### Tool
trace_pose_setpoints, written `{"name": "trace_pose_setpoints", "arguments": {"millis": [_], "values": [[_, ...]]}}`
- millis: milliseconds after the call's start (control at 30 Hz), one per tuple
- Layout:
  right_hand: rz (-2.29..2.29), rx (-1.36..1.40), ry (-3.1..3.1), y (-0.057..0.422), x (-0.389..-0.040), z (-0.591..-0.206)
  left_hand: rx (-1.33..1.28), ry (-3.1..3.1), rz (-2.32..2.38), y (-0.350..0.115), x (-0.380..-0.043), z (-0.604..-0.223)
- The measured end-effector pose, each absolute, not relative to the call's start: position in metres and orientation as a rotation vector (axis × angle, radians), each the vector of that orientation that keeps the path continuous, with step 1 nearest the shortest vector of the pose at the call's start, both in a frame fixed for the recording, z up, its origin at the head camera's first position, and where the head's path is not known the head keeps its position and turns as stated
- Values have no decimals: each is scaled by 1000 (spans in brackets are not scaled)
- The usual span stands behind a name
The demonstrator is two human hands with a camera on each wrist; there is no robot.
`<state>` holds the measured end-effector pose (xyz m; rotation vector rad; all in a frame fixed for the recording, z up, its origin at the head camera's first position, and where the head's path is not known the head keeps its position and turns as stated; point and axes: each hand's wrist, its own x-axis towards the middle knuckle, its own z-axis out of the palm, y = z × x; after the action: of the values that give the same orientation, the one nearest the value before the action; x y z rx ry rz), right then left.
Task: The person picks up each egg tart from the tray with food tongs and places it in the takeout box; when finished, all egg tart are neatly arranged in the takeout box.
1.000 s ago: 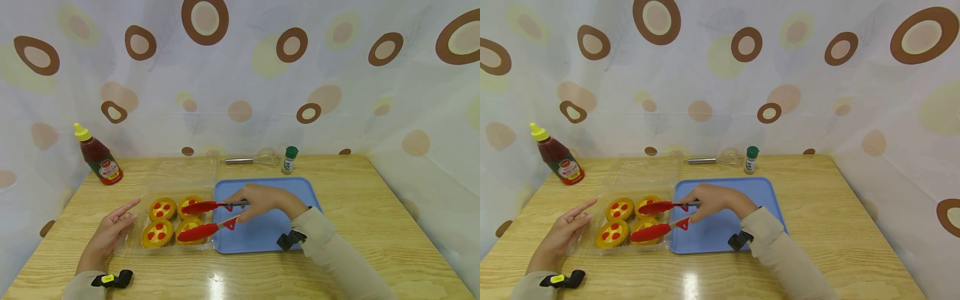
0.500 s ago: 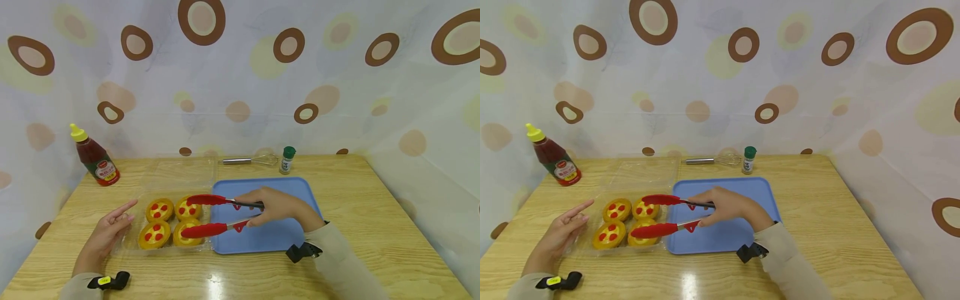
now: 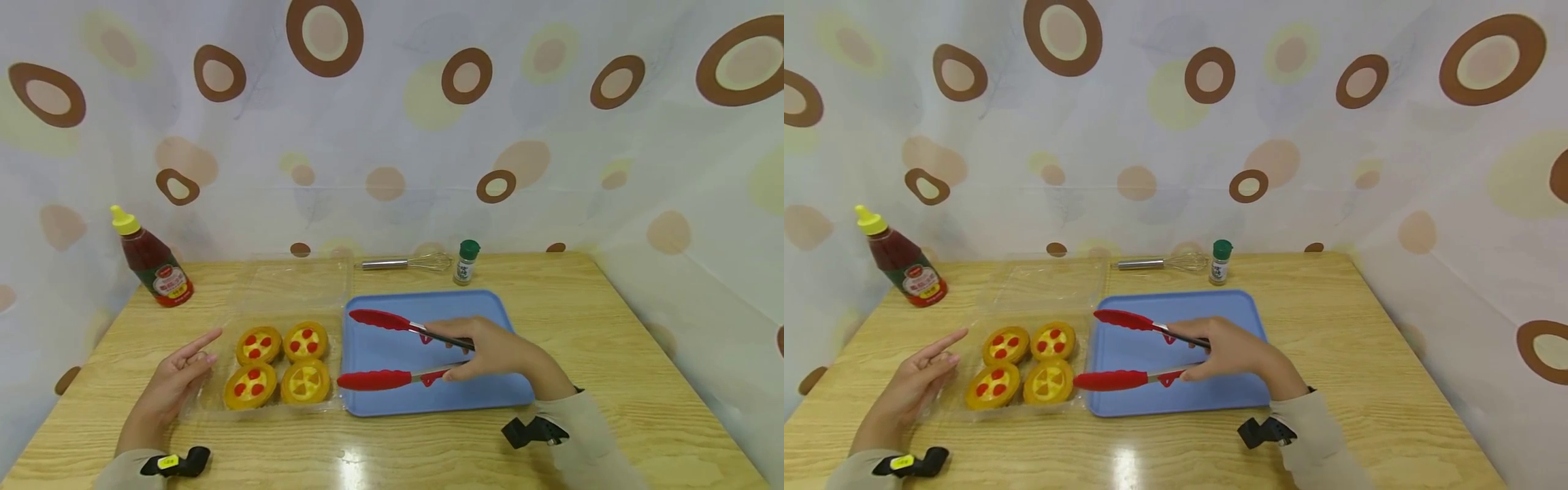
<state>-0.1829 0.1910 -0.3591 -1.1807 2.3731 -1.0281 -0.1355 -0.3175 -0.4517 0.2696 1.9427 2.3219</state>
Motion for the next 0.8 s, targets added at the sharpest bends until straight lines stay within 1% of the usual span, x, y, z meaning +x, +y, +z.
{"name": "trace_pose_setpoints", "arguments": {"millis": [200,433,600,800], "values": [[-1032,-1055,2454,221,-178,-366,198,1947,2315,-316,-134,-451],[-1022,-961,2572,254,-169,-378,225,1926,2322,-318,-131,-449],[-1019,-824,2696,280,-160,-387,248,1930,2325,-318,-132,-449],[-1076,-618,2799,307,-149,-387,254,1902,2348,-317,-134,-451]]}}
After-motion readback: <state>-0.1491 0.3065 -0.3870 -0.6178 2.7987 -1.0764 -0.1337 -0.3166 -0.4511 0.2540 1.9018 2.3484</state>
